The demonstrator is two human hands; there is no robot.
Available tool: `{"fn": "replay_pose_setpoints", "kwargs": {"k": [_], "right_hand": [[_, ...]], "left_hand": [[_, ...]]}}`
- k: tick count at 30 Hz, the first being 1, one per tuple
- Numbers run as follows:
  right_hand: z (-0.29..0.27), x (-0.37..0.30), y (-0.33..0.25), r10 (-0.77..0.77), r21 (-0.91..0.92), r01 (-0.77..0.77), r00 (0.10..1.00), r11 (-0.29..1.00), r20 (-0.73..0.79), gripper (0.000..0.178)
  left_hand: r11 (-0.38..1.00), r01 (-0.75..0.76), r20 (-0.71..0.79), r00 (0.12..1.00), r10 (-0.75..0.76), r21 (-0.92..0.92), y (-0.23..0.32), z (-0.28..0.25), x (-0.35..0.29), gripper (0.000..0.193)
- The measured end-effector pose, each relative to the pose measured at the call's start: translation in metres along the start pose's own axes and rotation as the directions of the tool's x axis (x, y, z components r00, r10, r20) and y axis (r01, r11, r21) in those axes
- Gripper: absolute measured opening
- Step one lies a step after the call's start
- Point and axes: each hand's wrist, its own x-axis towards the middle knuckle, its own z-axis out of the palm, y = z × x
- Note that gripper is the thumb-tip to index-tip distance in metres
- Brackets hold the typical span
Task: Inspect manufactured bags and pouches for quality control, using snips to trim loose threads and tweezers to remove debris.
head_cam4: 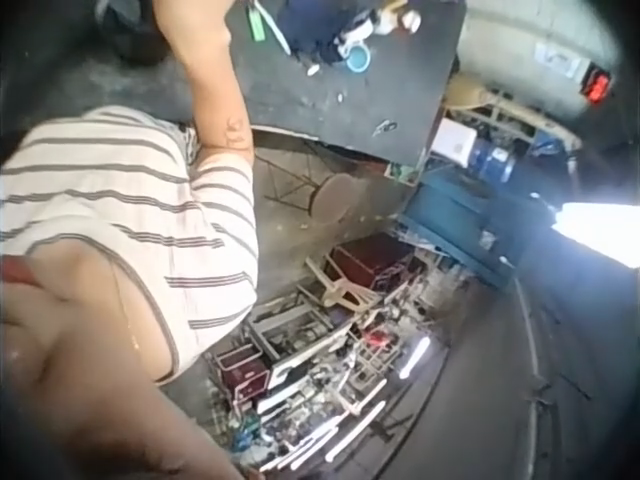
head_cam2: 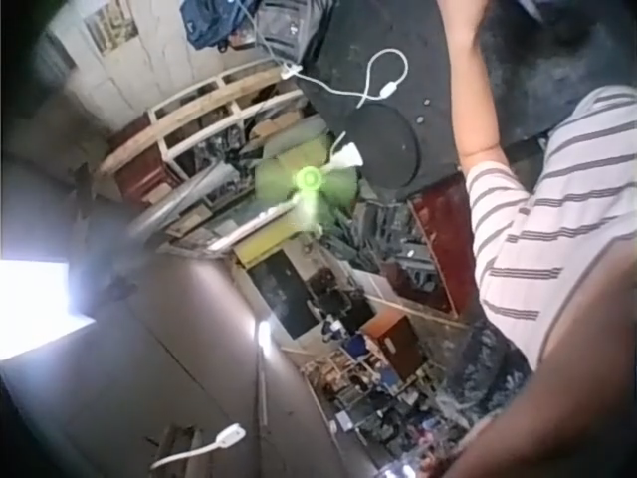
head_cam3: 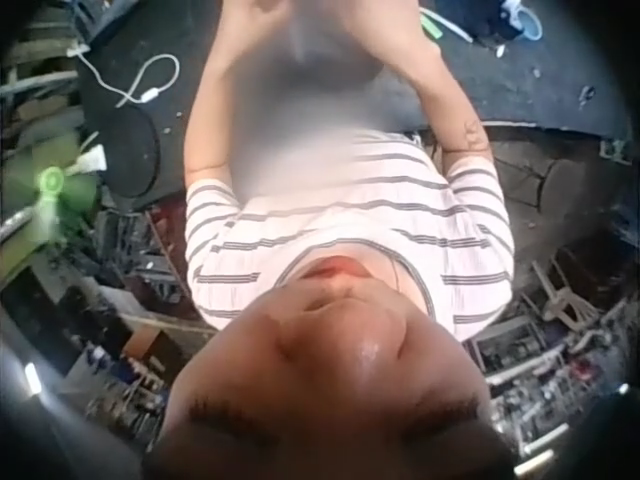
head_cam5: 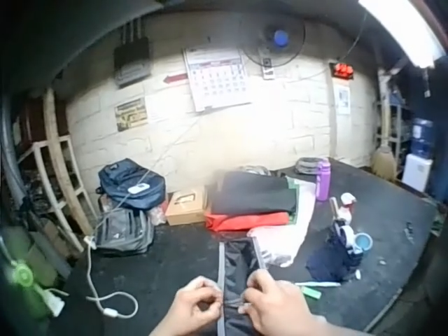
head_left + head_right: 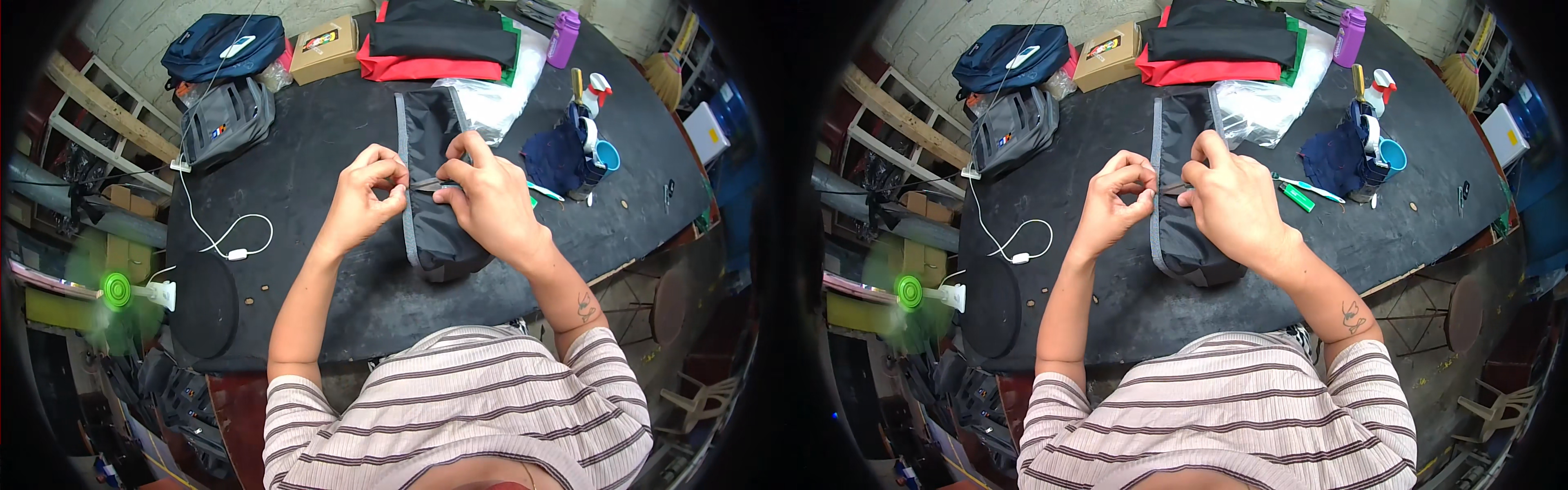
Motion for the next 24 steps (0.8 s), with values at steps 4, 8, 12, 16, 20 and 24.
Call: {"fn": "replay_pose_setpoints", "kwargs": {"k": [4, 8, 12, 16, 20, 24], "right_hand": [[0.004, 0.003, -0.002, -0.054, -0.009, 0.054, 0.999, 0.999, 0.007, 0.017], [0.005, 0.002, -0.002, -0.05, -0.021, 0.05, 0.998, 0.999, 0.038, 0.017], [0.01, 0.001, -0.001, -0.05, -0.011, 0.05, 0.998, 0.999, 0.024, 0.017], [0.013, 0.001, 0.002, -0.044, 0.007, 0.044, 0.999, 0.999, 0.009, 0.016], [0.012, 0.002, 0.004, -0.013, 0.046, 0.014, 1.0, 0.999, -0.025, 0.015], [0.0, -0.002, 0.021, 0.097, 0.189, -0.033, 0.935, 0.981, -0.34, 0.021]], "left_hand": [[1.0, 0.011, -0.02, 1.0, -0.011, -0.018, -0.004, 0.001, -0.001, 0.009], [1.0, 0.008, -0.016, 1.0, -0.008, -0.01, 0.0, 0.0, -0.002, 0.009], [1.0, 0.002, -0.014, 1.0, -0.002, -0.003, 0.002, 0.001, -0.001, 0.009], [1.0, -0.01, -0.017, 1.0, 0.011, 0.022, 0.002, 0.001, -0.001, 0.008], [0.999, -0.024, -0.007, 1.0, 0.024, 0.03, -0.003, -0.001, -0.001, 0.01], [0.993, -0.011, -0.126, 0.992, -0.004, -0.117, -0.013, -0.008, -0.001, 0.036]]}}
